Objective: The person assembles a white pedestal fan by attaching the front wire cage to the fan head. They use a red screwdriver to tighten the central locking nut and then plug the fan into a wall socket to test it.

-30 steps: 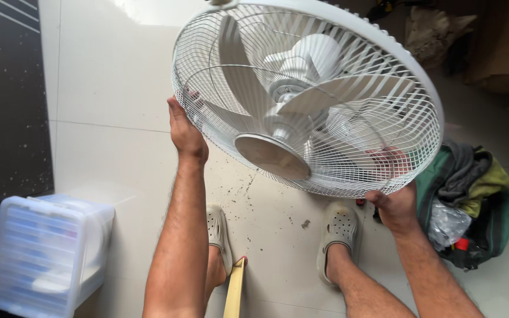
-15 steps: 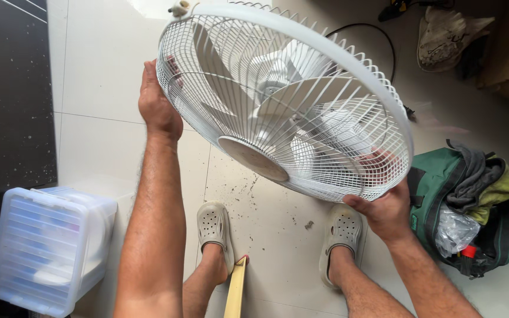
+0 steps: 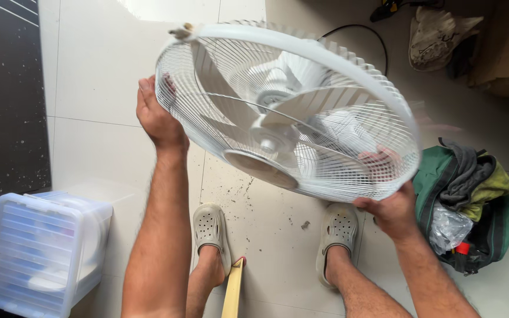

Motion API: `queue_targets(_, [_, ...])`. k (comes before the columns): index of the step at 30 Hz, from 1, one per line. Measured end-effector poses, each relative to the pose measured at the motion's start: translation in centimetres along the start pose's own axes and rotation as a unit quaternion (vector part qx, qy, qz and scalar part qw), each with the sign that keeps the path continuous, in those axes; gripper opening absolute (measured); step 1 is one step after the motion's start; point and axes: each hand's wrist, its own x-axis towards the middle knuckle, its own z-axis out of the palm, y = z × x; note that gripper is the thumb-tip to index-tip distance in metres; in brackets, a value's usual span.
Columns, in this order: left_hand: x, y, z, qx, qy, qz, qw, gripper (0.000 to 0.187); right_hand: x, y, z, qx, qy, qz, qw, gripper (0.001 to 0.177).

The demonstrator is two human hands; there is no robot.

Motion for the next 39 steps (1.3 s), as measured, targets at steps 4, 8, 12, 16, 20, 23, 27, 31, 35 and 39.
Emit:
queue_targets(4, [-3.6, 2.3, 2.6, 0.062, 0.023, 0.058, 0.996, 0.043, -0.6, 1.0, -3.9, 0.048, -0.019, 0.006, 0.999, 0.114])
queue_targets(8, [-7.2, 5.1, 5.3, 0.197, 0.005, 0.143, 0.970, 0.042, -1.4, 4.0, -6.8, 0.068, -0.027, 0.036, 0.997, 0.124])
queue_targets(12, [-9.3, 7.3, 7.3, 0.280, -0.031, 0.215, 0.935, 0.041, -1.2, 6.1, -7.9, 0.058, -0.028, 0.142, 0.988, 0.141])
queue_targets(16, [-10.3, 7.6, 7.5, 0.281, -0.038, 0.194, 0.939, 0.036, -0.3, 5.2, -8.5, 0.104, -0.082, 0.143, 0.981, 0.137])
queue_targets(20, [-10.3, 6.9, 6.5, 0.262, -0.048, 0.197, 0.943, 0.032, -0.3, 5.4, -10.0, -0.152, -0.168, 0.179, 0.957, 0.107])
queue_targets(23, [-9.9, 7.5, 5.3, 0.248, -0.085, 0.168, 0.950, 0.030, -0.2, 10.0, -11.3, -0.520, -0.208, 0.229, 0.796, 0.080])
queue_targets(27, [-9.3, 9.9, 5.7, 0.257, -0.146, 0.131, 0.946, 0.031, -2.2, 18.4, -10.2, -0.665, -0.150, 0.200, 0.704, 0.073])
queue_targets(31, [-8.8, 14.0, 8.4, 0.317, -0.238, 0.170, 0.902, 0.034, -3.3, 22.4, -10.1, -0.651, -0.092, 0.179, 0.732, 0.066])
queue_targets(35, [-7.9, 17.0, 11.7, 0.354, -0.309, 0.244, 0.848, 0.040, -1.2, 24.0, -10.9, -0.613, -0.037, 0.155, 0.774, 0.059])
queue_targets(39, [-6.9, 17.6, 12.8, 0.367, -0.364, 0.251, 0.818, 0.030, -2.7, 22.3, -11.9, -0.506, 0.047, 0.142, 0.850, 0.053])
